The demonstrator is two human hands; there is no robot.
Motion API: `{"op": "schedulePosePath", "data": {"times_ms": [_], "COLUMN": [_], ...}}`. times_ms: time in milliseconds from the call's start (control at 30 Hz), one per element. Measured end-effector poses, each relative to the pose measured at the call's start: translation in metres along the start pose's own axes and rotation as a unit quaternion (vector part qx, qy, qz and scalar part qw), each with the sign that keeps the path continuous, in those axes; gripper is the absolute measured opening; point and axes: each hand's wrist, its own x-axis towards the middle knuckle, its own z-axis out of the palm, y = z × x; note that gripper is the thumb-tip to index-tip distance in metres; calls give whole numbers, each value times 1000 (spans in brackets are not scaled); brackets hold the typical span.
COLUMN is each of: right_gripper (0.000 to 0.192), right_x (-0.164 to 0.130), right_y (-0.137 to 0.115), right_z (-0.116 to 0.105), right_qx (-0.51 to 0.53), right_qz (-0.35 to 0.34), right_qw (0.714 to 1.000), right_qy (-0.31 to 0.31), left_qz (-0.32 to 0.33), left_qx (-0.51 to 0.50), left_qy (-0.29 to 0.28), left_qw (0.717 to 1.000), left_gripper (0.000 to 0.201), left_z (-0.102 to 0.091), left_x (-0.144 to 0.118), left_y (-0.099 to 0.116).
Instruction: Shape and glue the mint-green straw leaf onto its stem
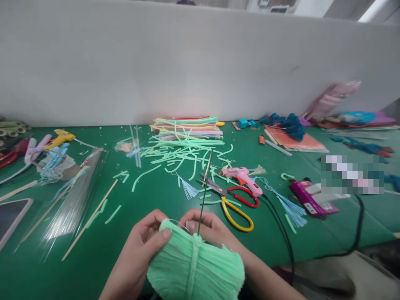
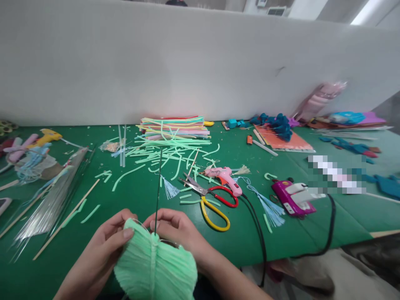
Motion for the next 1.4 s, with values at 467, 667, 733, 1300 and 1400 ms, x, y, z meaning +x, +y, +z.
{"op": "schedulePosePath", "data": {"times_ms": [467, 667, 733, 1300, 1400], "right_gripper": [37, 39, 40, 40, 39], "right_x": [-4, -4, -3, 28, 27], "right_y": [-8, -4, -3, 11, 9], "right_z": [-2, -2, -3, -20, -20], "right_qx": [-8, -1, 5, -39, -50], "right_qz": [-13, 8, 19, 70, 61], "right_qw": [1000, 1000, 1000, 994, 994], "right_qy": [-24, -7, -13, -71, -75], "left_qz": [5, 36, 49, 43, 37], "left_qx": [30, 88, 124, 148, 110], "left_qy": [-3, 52, 80, 150, 135], "left_qw": [1000, 994, 988, 976, 984], "left_gripper": [30, 27, 24, 25, 26], "left_z": [1, 10, 17, 17, 15], "left_x": [-7, -8, -10, -13, -14], "left_y": [-4, -7, -7, -24, -24]}}
